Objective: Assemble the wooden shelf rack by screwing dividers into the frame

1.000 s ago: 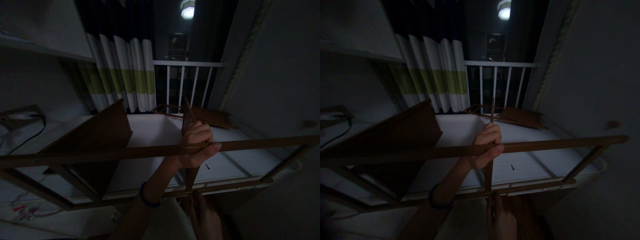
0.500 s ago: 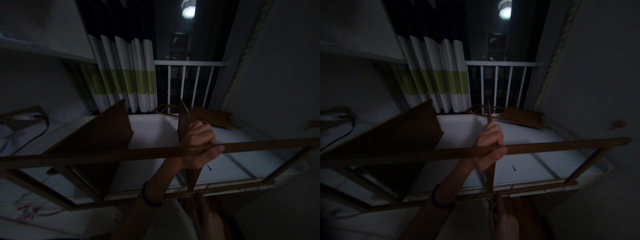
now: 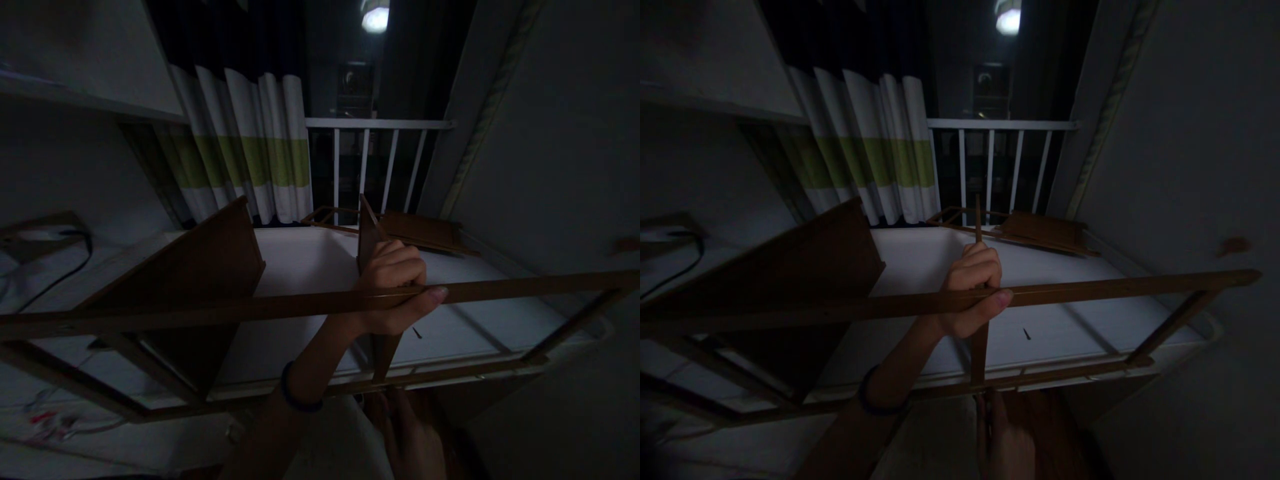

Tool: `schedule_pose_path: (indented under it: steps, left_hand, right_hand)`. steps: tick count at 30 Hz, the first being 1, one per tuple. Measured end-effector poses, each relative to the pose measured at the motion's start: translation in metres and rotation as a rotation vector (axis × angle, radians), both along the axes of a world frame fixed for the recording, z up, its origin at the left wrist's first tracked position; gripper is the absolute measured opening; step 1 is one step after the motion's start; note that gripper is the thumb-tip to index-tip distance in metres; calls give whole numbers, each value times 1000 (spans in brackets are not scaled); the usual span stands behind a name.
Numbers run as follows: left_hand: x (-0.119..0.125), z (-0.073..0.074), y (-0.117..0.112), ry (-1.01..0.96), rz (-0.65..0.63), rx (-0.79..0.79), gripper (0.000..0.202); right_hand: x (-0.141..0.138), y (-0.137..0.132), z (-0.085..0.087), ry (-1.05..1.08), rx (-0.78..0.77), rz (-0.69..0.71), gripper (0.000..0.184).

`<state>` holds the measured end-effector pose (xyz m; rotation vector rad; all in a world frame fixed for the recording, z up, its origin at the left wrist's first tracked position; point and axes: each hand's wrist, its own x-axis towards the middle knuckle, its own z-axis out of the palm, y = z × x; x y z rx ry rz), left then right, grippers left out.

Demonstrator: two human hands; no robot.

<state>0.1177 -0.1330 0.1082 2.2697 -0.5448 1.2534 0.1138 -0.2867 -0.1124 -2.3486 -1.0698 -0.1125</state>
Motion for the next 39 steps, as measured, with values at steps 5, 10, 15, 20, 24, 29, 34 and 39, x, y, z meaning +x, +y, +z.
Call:
schedule_pose_path:
  steps: [5, 10, 15, 20, 24, 29, 34, 39]
  left_hand:
    - [0, 0, -1, -4, -17, -10, 30]
    - [1, 0, -1, -11, -32, -18, 30]
    - [1, 0, -1, -22, -20, -17, 31]
    - [2, -1, -1, -24, -14, -14, 30]
    - [1, -1, 0, -22, -14, -10, 30]
    - [1, -1, 0, -17, 2, 5, 30]
    - [1, -1, 0, -5, 7, 7, 30]
    - [1, -1, 0, -18, 2, 2, 30]
  right_hand:
    - [2, 0, -2, 151, 121, 38, 44]
    - [4, 2, 3, 330, 208, 79, 43]
    - [7, 1, 1, 449, 275, 131, 40]
    - [9, 1, -4, 460, 307, 140, 41]
    - [10, 1, -6, 442, 301, 135, 36]
    - [12, -1, -14, 124, 246, 86, 35]
    - [8, 0, -12, -289, 155, -23, 46]
    - [8, 2, -11, -346, 220, -5, 43]
